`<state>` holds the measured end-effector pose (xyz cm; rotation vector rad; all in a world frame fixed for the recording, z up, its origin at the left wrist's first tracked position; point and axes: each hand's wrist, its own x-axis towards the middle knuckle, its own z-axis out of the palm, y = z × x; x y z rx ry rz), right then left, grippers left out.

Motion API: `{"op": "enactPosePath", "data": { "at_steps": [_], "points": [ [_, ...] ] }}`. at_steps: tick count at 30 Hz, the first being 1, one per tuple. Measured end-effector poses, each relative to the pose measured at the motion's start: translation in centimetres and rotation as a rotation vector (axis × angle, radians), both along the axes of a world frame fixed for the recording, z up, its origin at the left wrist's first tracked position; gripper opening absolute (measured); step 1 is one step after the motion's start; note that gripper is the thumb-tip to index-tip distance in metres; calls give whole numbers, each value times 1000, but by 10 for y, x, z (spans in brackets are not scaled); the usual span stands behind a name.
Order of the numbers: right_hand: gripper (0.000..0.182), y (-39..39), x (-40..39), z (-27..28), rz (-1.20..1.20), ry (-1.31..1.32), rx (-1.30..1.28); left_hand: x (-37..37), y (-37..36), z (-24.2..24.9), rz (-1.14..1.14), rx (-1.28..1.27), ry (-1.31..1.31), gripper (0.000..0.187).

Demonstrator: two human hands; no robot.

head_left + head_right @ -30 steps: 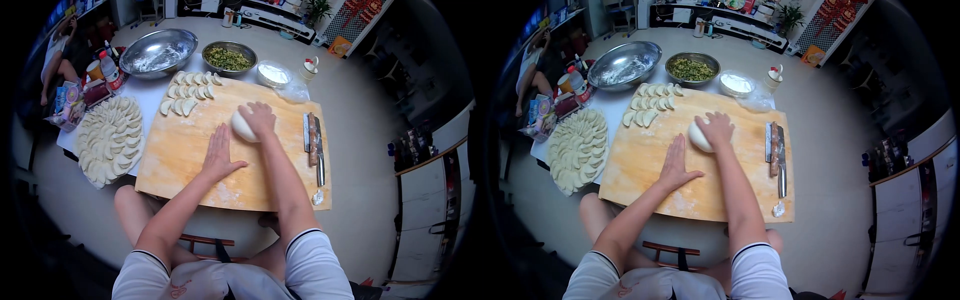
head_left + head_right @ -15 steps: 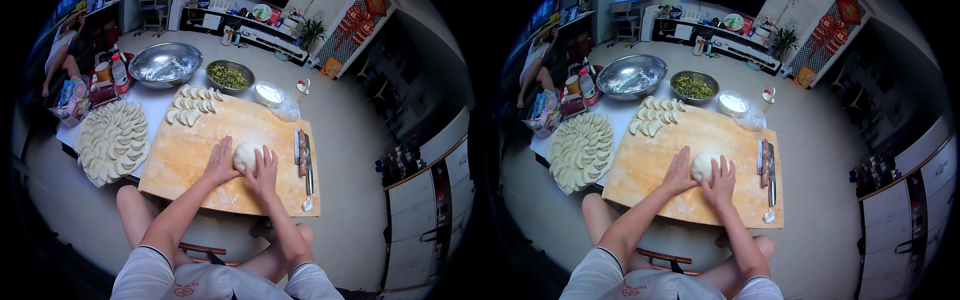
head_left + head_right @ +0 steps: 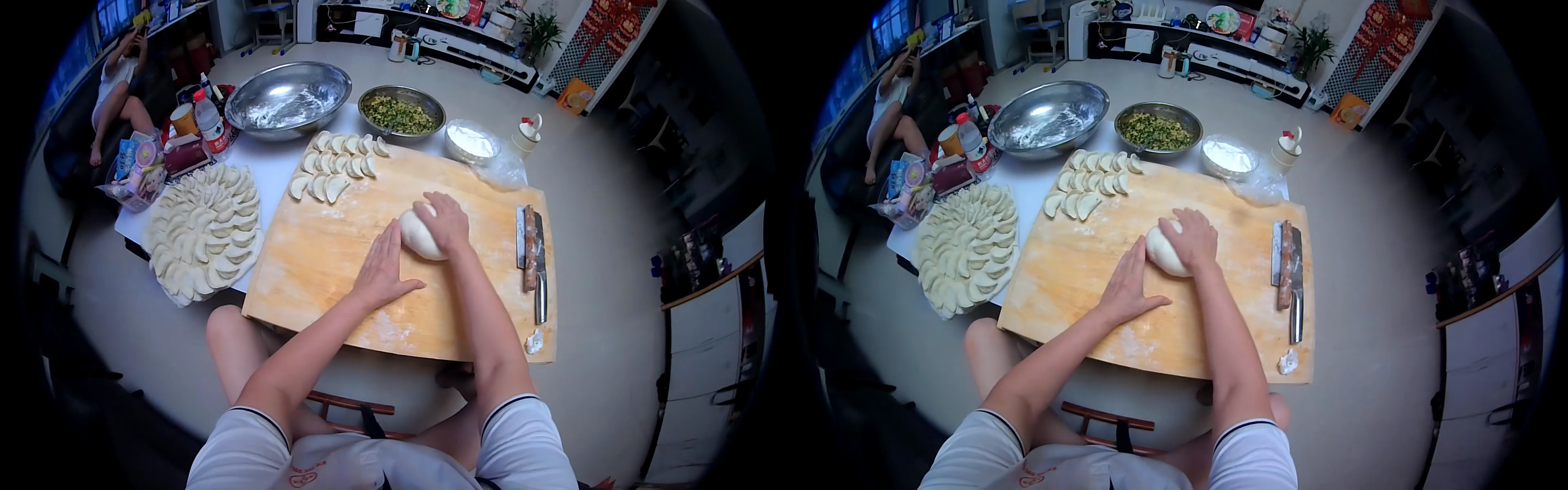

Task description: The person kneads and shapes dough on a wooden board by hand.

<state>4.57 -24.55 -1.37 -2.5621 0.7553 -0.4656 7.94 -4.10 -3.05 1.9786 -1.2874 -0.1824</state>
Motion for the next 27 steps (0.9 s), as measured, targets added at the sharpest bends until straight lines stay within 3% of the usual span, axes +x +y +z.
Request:
{"op": "enactPosePath", "data": {
  "at_steps": [5,12,17,21,25,27],
  "points": [
    [55,-26,-20,2,53,52,186,1,-3,-2,26,-7,-58,127],
    [49,1,-95,5,77,-232,161,0,1,8,15,56,50,124],
    [58,64,-147,14,68,-334,-230,-3,2,13,-34,97,44,123],
    [62,123,-116,33,21,-328,-392,0,1,7,-71,52,59,122],
    [59,111,-55,22,-95,-99,-467,3,-3,0,-36,38,103,121],
    [57,84,-32,17,-47,-8,-308,2,-2,10,-36,43,168,120]
  ]
}}
